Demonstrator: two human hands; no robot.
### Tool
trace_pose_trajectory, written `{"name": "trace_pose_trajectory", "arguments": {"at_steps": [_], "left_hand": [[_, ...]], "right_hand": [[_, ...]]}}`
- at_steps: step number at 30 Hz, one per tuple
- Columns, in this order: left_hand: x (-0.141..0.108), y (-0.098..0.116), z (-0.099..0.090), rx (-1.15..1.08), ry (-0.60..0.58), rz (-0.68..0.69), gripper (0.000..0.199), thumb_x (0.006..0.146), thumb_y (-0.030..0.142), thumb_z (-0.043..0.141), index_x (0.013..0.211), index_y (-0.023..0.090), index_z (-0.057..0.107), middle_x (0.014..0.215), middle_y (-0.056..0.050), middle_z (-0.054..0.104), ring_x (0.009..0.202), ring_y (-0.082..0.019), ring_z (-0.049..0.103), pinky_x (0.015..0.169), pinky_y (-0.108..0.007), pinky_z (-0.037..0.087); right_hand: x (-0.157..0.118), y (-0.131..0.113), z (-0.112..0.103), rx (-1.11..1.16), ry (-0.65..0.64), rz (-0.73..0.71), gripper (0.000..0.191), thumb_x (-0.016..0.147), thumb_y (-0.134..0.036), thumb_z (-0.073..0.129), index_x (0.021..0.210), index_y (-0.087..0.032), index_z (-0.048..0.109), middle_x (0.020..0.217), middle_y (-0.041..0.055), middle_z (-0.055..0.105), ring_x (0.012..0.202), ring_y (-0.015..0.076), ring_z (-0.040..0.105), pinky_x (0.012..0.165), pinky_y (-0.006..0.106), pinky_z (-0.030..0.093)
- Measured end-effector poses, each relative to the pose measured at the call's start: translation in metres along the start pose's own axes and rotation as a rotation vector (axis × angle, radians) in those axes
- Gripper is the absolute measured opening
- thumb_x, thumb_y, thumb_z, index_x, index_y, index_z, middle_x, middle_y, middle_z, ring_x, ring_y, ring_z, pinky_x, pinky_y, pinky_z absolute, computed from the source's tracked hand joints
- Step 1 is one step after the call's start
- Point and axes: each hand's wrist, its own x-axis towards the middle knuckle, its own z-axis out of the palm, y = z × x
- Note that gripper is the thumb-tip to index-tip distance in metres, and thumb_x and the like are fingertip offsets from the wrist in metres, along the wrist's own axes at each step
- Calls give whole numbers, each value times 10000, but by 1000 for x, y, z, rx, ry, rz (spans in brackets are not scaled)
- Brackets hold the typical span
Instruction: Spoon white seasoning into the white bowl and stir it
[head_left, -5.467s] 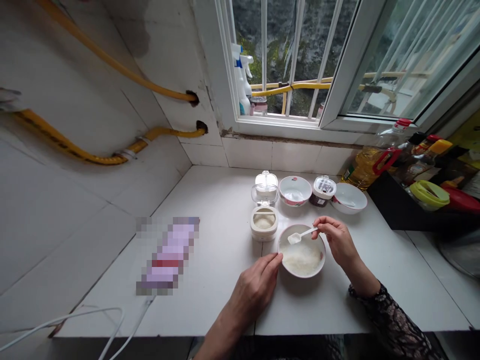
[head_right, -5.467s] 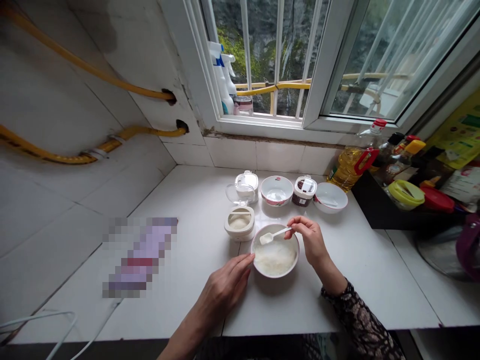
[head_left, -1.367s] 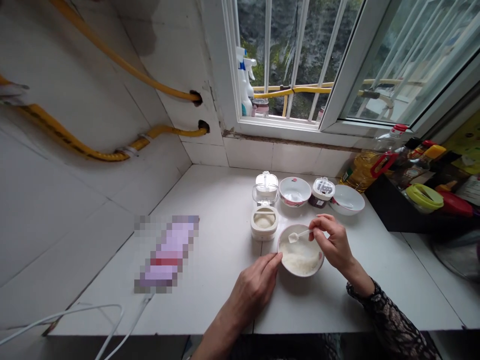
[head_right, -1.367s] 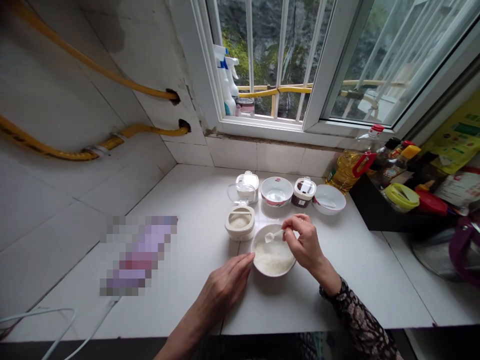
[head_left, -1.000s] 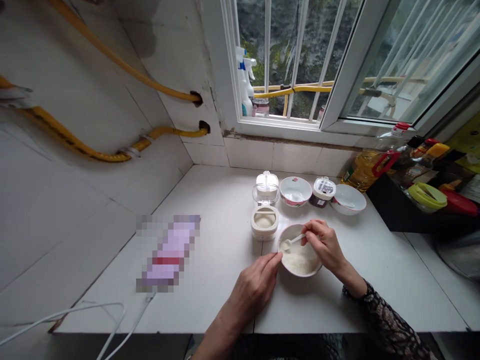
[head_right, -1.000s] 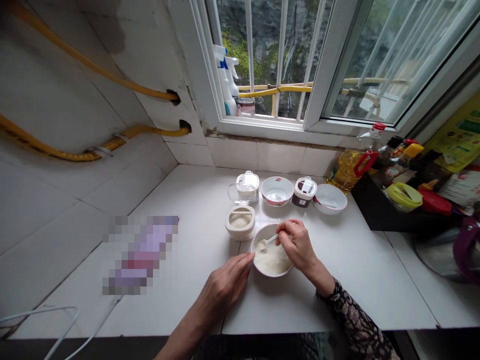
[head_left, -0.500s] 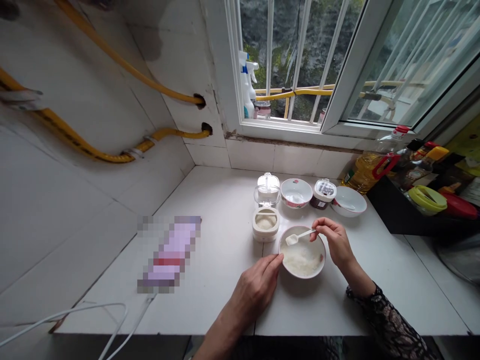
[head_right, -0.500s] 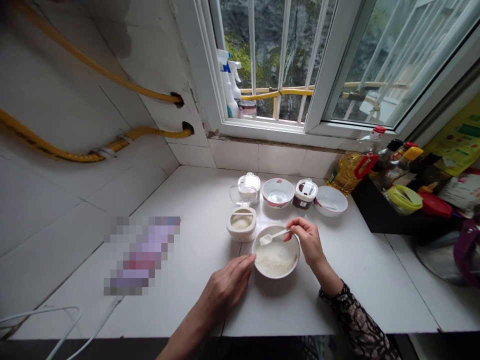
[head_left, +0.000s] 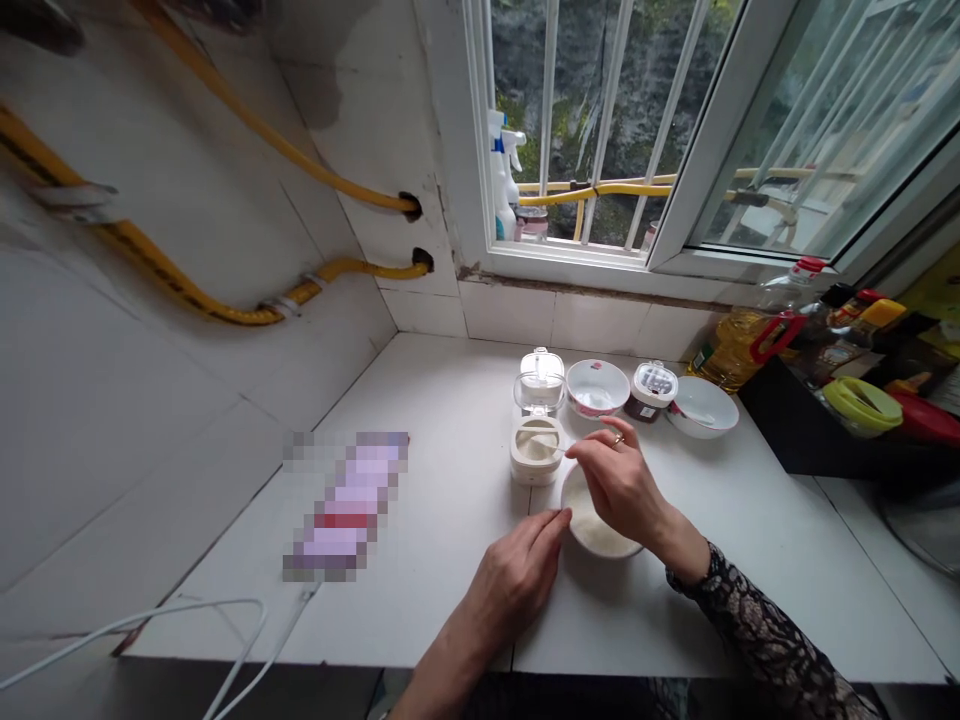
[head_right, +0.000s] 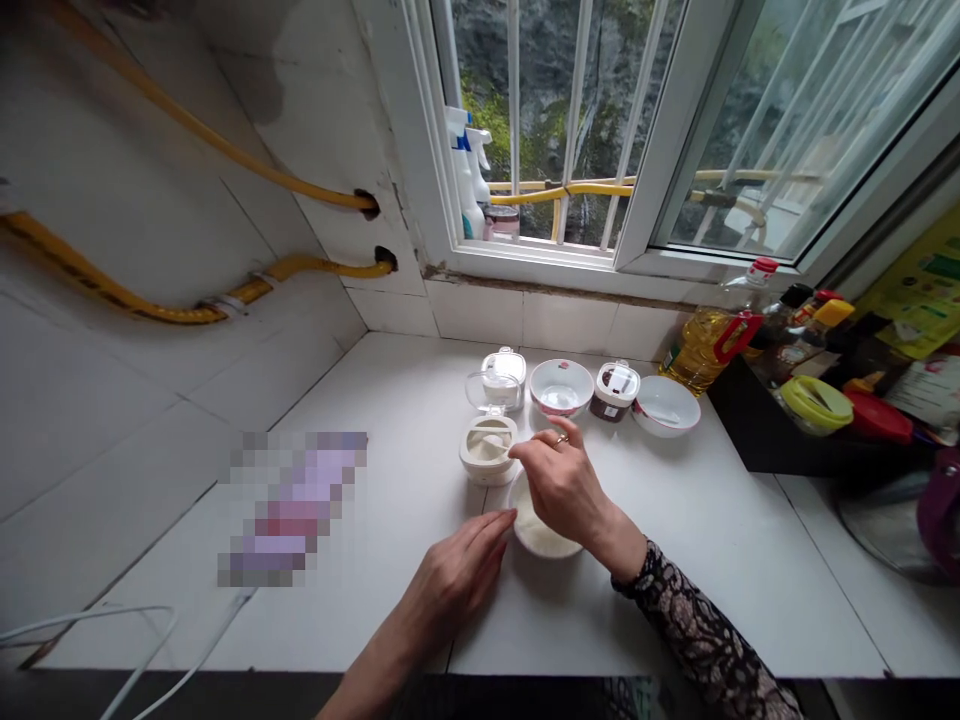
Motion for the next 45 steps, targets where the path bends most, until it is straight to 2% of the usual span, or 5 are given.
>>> {"name": "trace_pose_trajectory", "arguments": {"at_steps": [9,17,25,36,45], "left_hand": [[0,0,-1,-2,5,-4,377,954,46,389,1310,113,491,1094,-139,694,1008,-205,691,825,-306,610],[2,1,-3,-4,-8,-1,340,968,64,404,1289,114,503,1076,-136,697,990,-201,694,824,-294,603],[1,1,-3,-9,6,-17,401,940,37,422,1319,137,505,1081,-114,703,991,-188,697,852,-280,594],[2,1,-5,-12,-4,-9,376,930,19,434,1282,113,525,1068,-124,702,992,-190,696,847,-273,592],[2,1,-2,-15,1,-14,374,939,31,427,1292,124,508,1074,-129,696,994,-201,692,824,-287,601]], "right_hand": [[-16,9,-35,12,64,147,186,828,-72,475,811,-237,558,588,-49,612,539,154,561,904,441,461],[-36,19,-23,106,-190,149,174,861,-85,447,832,-223,548,651,-26,657,596,153,576,868,406,454],[-40,19,-19,91,-129,262,170,824,-86,449,789,-222,545,621,-40,632,552,144,549,926,433,416],[-40,20,-24,534,7,886,137,808,-248,518,729,-216,625,547,-4,660,657,202,624,751,345,474],[-41,34,-23,764,150,1006,88,743,-253,571,707,-198,629,527,-3,634,539,187,613,659,347,500]]}}
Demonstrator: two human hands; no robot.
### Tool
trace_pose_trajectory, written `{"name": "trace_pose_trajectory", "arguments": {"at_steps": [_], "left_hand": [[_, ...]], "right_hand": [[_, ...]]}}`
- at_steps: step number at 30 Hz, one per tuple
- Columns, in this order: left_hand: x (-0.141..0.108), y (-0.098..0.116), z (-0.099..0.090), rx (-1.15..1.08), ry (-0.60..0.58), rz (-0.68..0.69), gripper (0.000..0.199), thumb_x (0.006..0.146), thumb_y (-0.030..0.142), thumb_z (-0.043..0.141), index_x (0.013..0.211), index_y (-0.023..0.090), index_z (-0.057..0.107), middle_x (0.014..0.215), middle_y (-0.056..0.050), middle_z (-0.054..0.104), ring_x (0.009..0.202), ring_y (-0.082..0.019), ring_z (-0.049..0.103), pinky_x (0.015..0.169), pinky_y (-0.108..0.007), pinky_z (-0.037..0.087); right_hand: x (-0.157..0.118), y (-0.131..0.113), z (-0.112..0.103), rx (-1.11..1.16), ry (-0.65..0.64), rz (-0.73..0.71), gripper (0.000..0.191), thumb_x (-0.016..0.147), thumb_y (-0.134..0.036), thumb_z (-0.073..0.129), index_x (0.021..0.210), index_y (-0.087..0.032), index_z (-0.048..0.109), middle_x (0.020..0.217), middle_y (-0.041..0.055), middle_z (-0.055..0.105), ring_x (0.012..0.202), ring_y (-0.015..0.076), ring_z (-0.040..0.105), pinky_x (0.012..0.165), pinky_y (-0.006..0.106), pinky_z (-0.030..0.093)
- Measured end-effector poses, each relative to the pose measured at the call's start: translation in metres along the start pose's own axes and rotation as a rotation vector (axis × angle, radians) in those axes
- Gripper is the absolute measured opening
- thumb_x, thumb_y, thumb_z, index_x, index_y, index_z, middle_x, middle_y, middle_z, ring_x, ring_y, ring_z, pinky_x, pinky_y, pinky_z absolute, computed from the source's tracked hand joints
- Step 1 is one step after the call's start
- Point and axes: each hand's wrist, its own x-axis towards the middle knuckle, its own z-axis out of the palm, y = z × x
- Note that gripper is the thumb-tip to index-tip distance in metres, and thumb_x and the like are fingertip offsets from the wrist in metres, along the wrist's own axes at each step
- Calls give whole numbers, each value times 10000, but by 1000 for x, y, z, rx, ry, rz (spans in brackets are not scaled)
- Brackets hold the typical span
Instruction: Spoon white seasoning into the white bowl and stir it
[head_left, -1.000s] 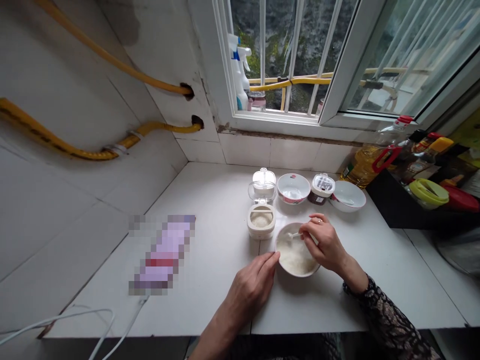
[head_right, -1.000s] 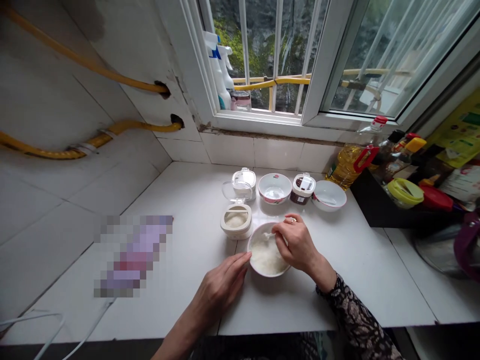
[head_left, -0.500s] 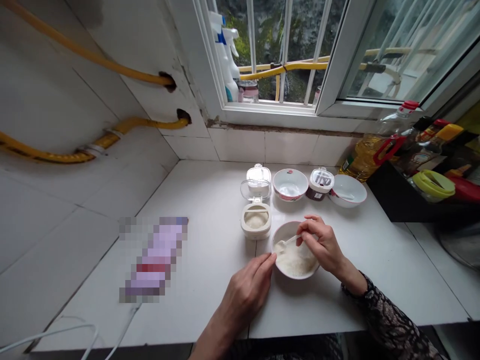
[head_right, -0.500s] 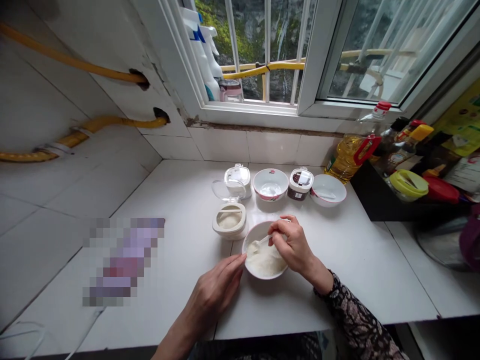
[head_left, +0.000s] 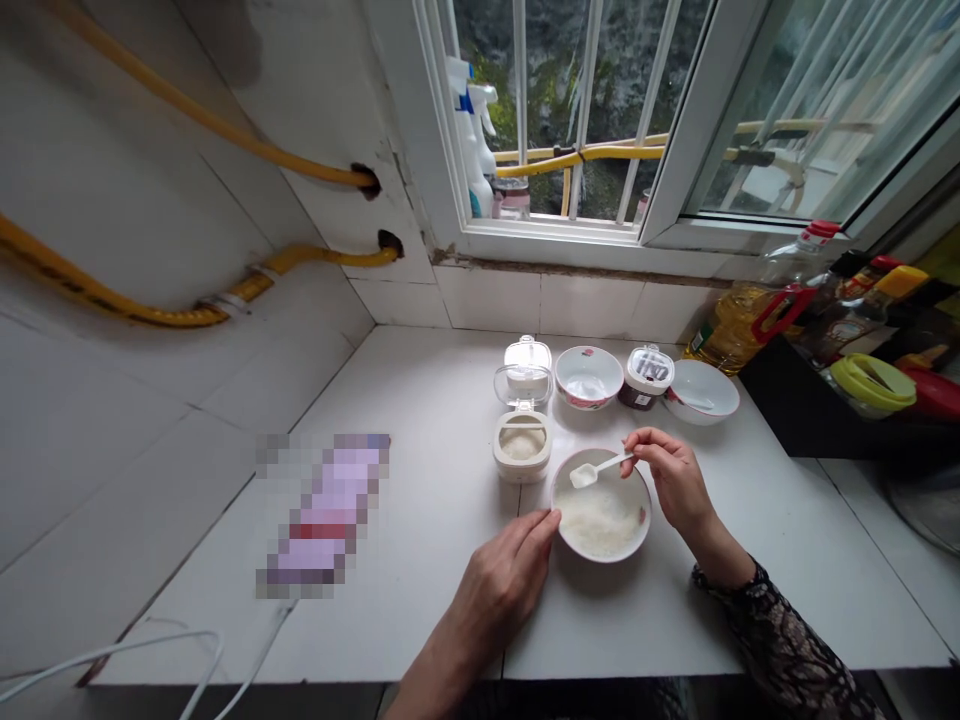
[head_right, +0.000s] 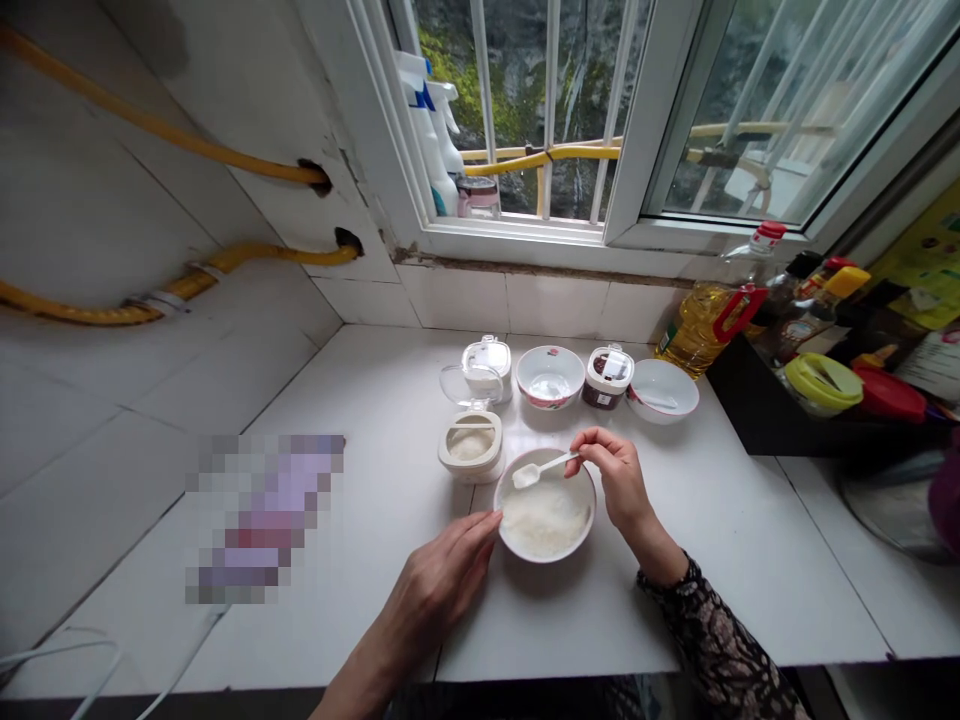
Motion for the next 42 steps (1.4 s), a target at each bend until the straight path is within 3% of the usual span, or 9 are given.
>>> {"name": "trace_pose_trajectory", "arguments": {"at_steps": [6,8,12,15,21,27,31,37,42], "left_hand": [[0,0,0,7,-3,8,376,948,39,399,1302,124,492,1070,-130,696,988,-203,691,818,-295,603],[-1,-1,1,9,-5,15,376,952,48,399,1310,122,486,1072,-134,694,984,-206,691,817,-298,603],[-1,0,2,7,4,19,369,952,46,391,1302,109,492,1077,-142,691,988,-205,689,835,-297,597],[-1,1,2,15,-1,11,367,953,45,380,1296,106,496,1068,-142,693,957,-203,694,809,-295,602],[-3,1,3,18,-15,-5,391,944,53,372,1315,105,485,1095,-155,690,986,-219,695,814,-311,606],[-4,1,5,35,1,10,411,935,46,375,1331,105,471,1077,-155,694,966,-221,701,798,-314,609],[-3,2,5,50,11,14,392,933,41,365,1304,93,481,1057,-155,694,957,-225,702,783,-312,612],[-3,2,4,47,-1,12,401,937,50,361,1320,99,468,1059,-152,693,949,-219,701,782,-311,613],[-4,0,6,57,-2,23,426,944,61,362,1360,107,439,1056,-153,692,946,-223,703,772,-320,614]], "right_hand": [[6,-18,21,-59,-34,-150,102,869,-293,541,869,-208,597,665,16,691,682,205,683,700,343,520],[8,-27,31,-194,-59,-302,98,918,-279,510,901,-215,583,749,30,712,723,201,683,731,351,513],[12,-39,51,-604,-214,-720,147,943,-136,455,906,-223,568,744,7,710,724,175,634,939,421,419],[17,-38,62,-776,-326,-862,199,926,-67,415,909,-216,546,713,-12,685,651,151,584,970,414,381],[28,-31,68,-992,-306,-958,221,847,-24,419,875,-204,544,674,15,661,634,178,563,891,384,386],[21,-47,64,-950,-340,-932,208,898,-49,419,916,-216,542,690,2,665,667,176,593,930,391,369],[23,-42,73,-932,-393,-958,206,916,-65,407,888,-213,548,679,-7,642,629,156,562,917,371,387],[28,-37,77,-955,-297,-987,197,930,-85,403,893,-209,552,670,7,655,627,172,548,892,378,387],[23,-44,72,-954,-317,-1000,208,923,-81,399,893,-212,558,660,6,637,617,177,538,885,376,397]]}}
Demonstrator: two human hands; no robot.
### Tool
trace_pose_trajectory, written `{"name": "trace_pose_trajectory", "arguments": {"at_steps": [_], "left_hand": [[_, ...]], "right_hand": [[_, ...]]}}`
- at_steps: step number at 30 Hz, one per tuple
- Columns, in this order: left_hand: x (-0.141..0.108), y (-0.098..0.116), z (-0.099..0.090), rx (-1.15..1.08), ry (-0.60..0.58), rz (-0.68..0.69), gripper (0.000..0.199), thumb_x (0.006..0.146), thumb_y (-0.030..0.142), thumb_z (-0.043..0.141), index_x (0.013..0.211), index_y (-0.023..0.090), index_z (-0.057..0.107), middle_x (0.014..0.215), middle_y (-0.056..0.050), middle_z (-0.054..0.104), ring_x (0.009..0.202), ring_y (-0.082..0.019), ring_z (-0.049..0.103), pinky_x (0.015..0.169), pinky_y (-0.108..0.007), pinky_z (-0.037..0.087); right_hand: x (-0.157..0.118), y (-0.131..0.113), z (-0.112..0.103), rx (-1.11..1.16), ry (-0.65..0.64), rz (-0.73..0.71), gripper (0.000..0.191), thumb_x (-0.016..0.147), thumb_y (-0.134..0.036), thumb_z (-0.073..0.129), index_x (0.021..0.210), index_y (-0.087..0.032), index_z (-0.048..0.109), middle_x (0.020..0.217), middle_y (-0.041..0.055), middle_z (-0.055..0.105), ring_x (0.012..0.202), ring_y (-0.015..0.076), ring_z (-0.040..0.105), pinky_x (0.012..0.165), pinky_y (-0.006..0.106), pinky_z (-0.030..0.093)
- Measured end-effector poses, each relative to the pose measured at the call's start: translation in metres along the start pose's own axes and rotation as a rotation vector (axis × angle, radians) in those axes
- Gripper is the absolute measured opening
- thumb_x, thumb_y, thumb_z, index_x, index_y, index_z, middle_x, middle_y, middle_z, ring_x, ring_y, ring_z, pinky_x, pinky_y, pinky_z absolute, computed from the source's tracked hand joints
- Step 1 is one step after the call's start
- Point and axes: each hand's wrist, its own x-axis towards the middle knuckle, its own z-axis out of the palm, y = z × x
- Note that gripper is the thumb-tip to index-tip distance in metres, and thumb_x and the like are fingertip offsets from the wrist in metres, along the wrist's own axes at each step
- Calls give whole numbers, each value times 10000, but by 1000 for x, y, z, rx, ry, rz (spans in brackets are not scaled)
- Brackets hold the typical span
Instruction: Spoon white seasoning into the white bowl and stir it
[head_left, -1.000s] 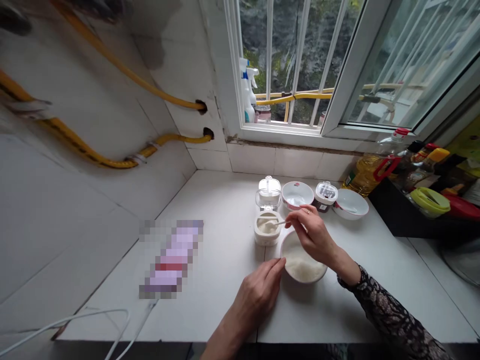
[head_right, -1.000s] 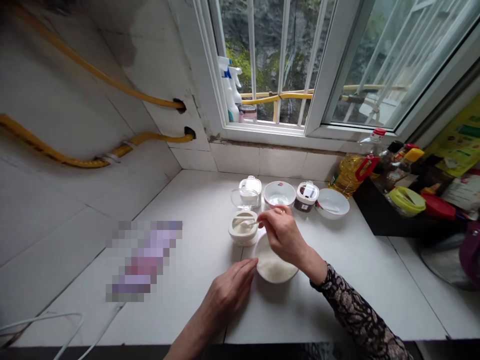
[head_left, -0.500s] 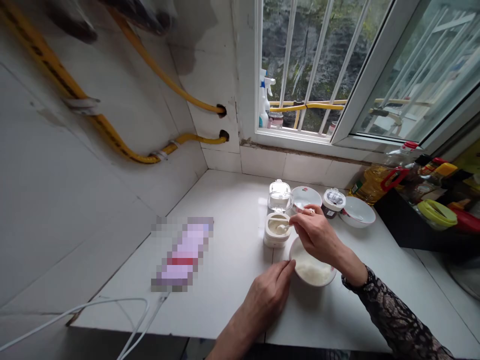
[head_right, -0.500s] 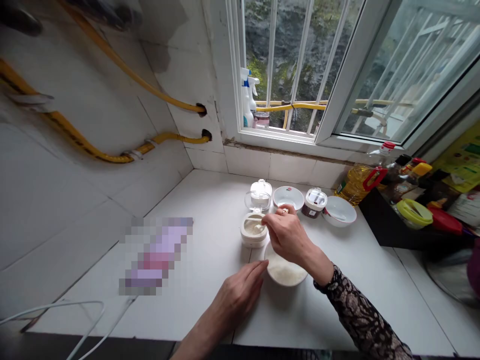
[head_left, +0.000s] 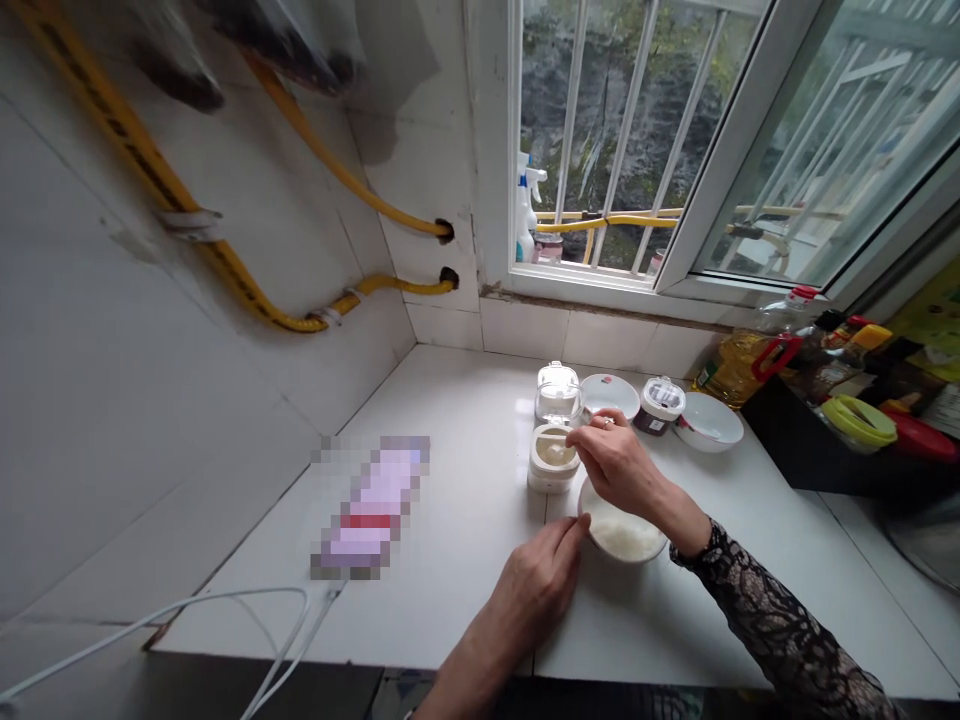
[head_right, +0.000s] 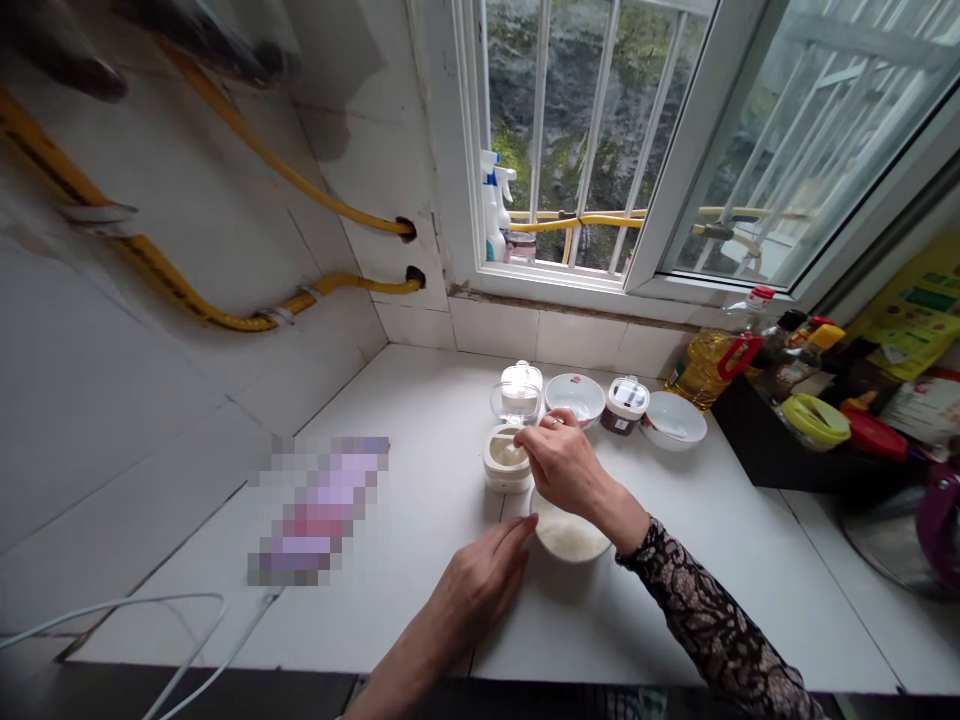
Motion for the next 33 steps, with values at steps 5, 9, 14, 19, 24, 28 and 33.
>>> {"name": "trace_pose_trajectory", "arguments": {"at_steps": [5,9,14,19,24,28,33], "left_hand": [[1,1,1,0,-2,-2,415,931,44,355,1329,104,457,1040,-148,692,936,-224,699,752,-317,613],[2,1,0,-9,0,-8,404,932,42,361,1318,101,465,1047,-144,689,944,-226,695,753,-322,613],[0,-1,2,-25,-9,-17,414,925,50,384,1327,107,463,1087,-147,682,993,-228,689,791,-335,616],[-1,-3,3,-35,-7,0,408,923,53,391,1320,109,461,1094,-143,682,994,-227,689,802,-337,616],[0,-2,0,-5,0,7,403,932,65,381,1326,119,451,1067,-134,688,966,-224,696,758,-326,619],[-1,-2,-1,5,-6,5,384,944,73,383,1316,130,459,1098,-130,688,992,-224,694,789,-321,613],[0,-1,-3,-10,-5,4,378,957,84,392,1326,130,462,1103,-131,687,997,-219,691,806,-320,608]], "right_hand": [[-4,-3,1,-28,-4,-49,222,902,-47,402,890,-210,553,673,8,637,629,175,543,888,376,404],[-6,-4,0,38,74,24,197,915,-65,427,891,-213,555,661,-7,631,649,171,570,891,381,405],[-13,2,5,255,168,359,159,917,-163,464,827,-220,581,630,-10,635,676,182,604,849,392,428],[-20,10,2,646,291,636,120,860,-286,518,825,-204,599,625,-9,627,605,172,601,658,325,478],[-34,18,-26,757,393,692,111,813,-287,545,801,-201,614,577,-28,601,584,152,582,664,304,478],[-60,22,-42,581,220,669,121,814,-238,509,759,-206,612,554,-23,594,556,157,556,632,309,454],[-80,16,-37,157,-24,426,174,789,-121,465,711,-217,587,596,-5,625,657,184,571,870,410,430]]}}
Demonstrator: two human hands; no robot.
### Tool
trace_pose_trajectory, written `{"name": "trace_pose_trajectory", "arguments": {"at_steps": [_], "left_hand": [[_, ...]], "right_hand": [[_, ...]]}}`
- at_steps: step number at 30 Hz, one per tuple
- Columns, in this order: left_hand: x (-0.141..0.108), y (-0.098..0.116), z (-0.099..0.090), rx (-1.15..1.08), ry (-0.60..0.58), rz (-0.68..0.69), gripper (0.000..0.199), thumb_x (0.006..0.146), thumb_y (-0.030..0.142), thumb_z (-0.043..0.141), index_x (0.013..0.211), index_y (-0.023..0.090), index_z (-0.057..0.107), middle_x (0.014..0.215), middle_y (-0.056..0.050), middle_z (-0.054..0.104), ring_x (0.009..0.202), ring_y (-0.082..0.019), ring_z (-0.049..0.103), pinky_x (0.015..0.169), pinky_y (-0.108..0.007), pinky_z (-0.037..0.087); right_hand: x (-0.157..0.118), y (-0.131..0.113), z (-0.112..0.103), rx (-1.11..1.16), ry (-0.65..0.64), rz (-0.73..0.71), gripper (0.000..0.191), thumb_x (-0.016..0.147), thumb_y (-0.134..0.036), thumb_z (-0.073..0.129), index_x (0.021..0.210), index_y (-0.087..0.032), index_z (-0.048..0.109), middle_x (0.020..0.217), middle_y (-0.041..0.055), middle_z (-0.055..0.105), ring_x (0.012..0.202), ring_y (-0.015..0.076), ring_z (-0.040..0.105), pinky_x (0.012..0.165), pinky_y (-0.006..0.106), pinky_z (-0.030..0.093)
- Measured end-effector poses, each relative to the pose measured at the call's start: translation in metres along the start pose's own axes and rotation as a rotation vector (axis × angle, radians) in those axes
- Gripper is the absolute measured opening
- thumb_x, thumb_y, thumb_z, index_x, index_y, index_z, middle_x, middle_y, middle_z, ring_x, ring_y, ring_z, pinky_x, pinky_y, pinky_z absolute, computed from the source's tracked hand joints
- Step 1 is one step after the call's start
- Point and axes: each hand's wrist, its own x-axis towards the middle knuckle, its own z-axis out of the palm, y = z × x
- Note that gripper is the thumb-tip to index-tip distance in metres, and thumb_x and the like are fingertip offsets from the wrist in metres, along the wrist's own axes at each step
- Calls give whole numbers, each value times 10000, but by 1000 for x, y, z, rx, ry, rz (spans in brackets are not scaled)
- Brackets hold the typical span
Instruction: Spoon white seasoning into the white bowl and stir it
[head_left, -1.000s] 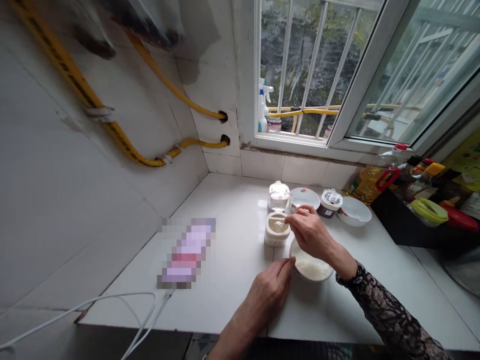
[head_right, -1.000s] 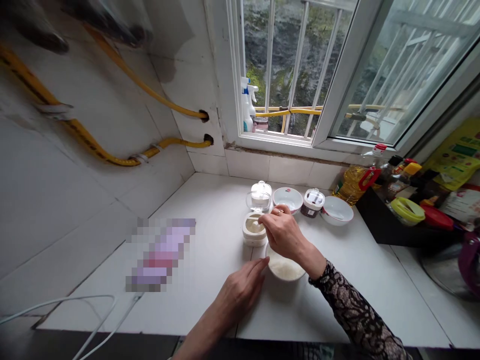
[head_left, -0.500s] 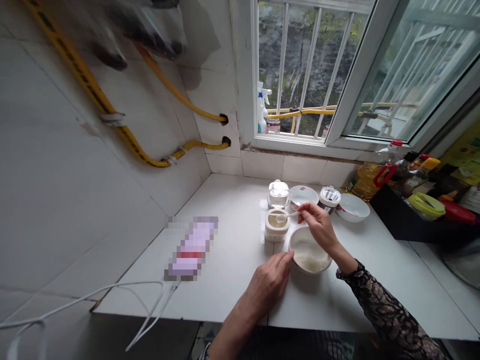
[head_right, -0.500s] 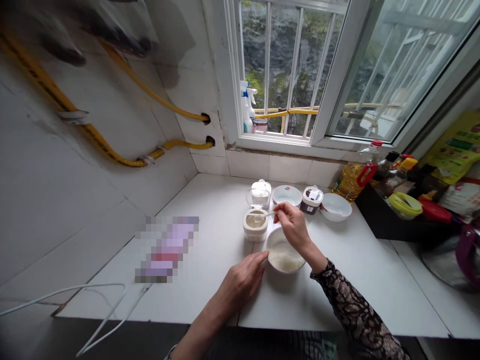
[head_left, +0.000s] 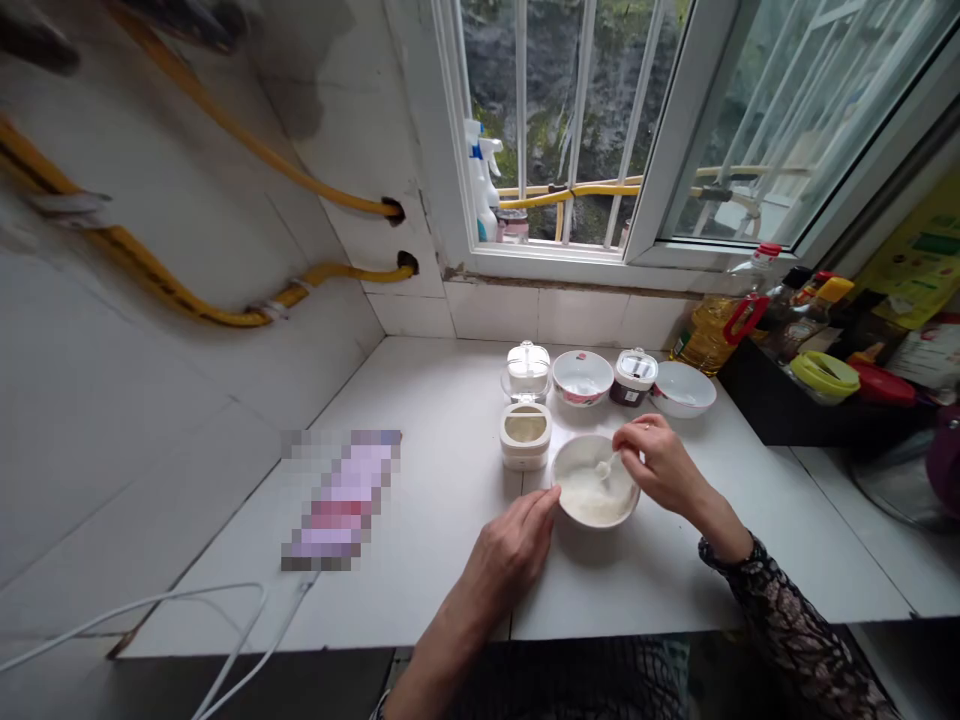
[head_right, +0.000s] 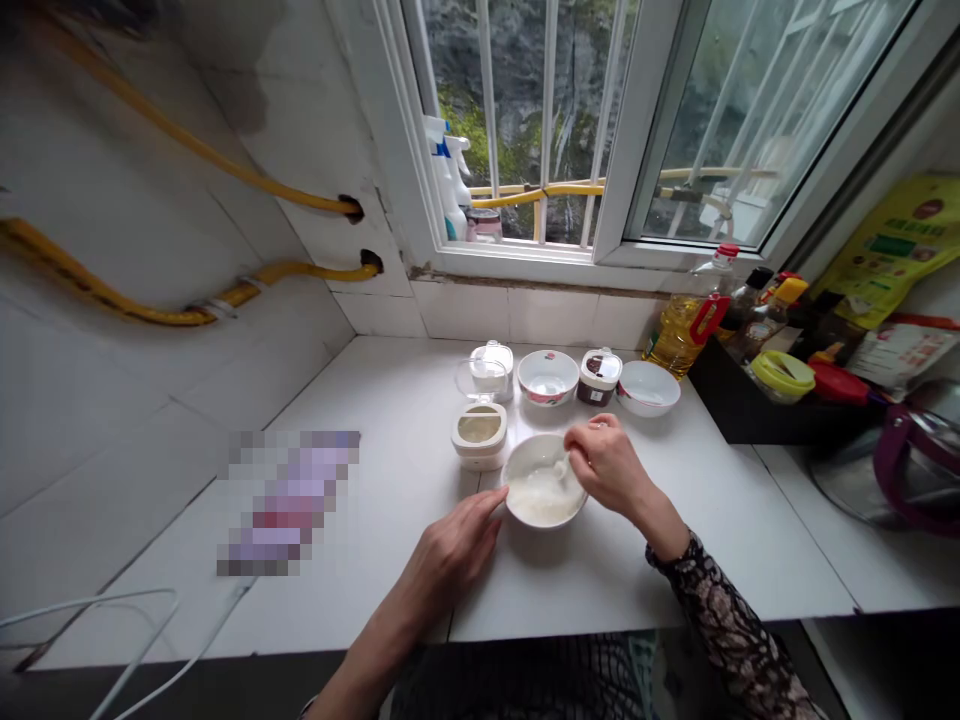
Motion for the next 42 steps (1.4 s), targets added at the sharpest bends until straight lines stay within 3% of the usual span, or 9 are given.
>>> {"name": "trace_pose_trajectory", "arguments": {"at_steps": [5,9,13,20,26,31,35,39,42], "left_hand": [[1,0,-1,9,7,13,348,971,93,406,1310,123,480,1068,-129,692,961,-213,696,800,-313,604],[1,-1,-2,-6,-9,6,380,964,83,414,1335,139,471,1074,-119,692,983,-204,693,818,-299,599],[0,-1,-4,-14,-27,2,388,957,64,426,1336,136,470,1088,-120,690,1006,-199,686,851,-299,593],[-4,-2,-1,-39,-24,-6,386,950,44,444,1327,117,487,1108,-131,680,1025,-200,673,863,-297,584],[-8,-3,3,-56,-10,-31,411,947,39,459,1349,121,480,1137,-132,670,1055,-204,657,882,-305,574],[-1,-1,-2,-27,-17,0,392,947,43,448,1329,120,486,1098,-126,683,1025,-200,674,858,-292,584],[1,0,-4,-10,-8,9,387,951,52,435,1328,124,481,1087,-123,691,1012,-203,683,847,-296,592],[1,0,-3,2,1,12,403,956,67,415,1348,146,465,1068,-112,697,982,-200,694,826,-300,601],[2,0,-3,0,3,12,389,968,85,406,1347,153,461,1061,-112,697,963,-202,699,813,-308,606]], "right_hand": [[2,-1,9,47,-8,-38,205,800,-78,424,744,-223,557,617,-5,631,727,192,603,842,368,444],[4,4,14,-38,38,-60,180,808,-89,442,757,-213,562,639,-2,637,632,175,560,893,405,419],[1,3,21,77,-12,-100,206,814,-71,420,767,-217,557,646,-18,638,629,160,557,868,368,432],[2,3,29,98,34,-34,192,806,-81,428,746,-211,556,653,-21,644,567,140,526,904,394,414],[2,-1,28,351,75,215,181,797,-149,455,682,-226,571,556,-22,636,681,183,596,875,367,420],[4,0,21,704,86,472,129,761,-247,502,704,-205,611,518,-18,605,548,159,553,661,310,449],[4,4,20,827,116,533,111,716,-251,531,687,-194,622,488,-18,595,521,150,537,648,309,454],[3,7,22,785,149,526,114,718,-239,516,686,-196,618,480,-19,603,503,154,542,641,315,463],[2,3,29,562,138,378,128,749,-212,496,680,-210,603,507,-19,630,558,171,579,746,354,484]]}}
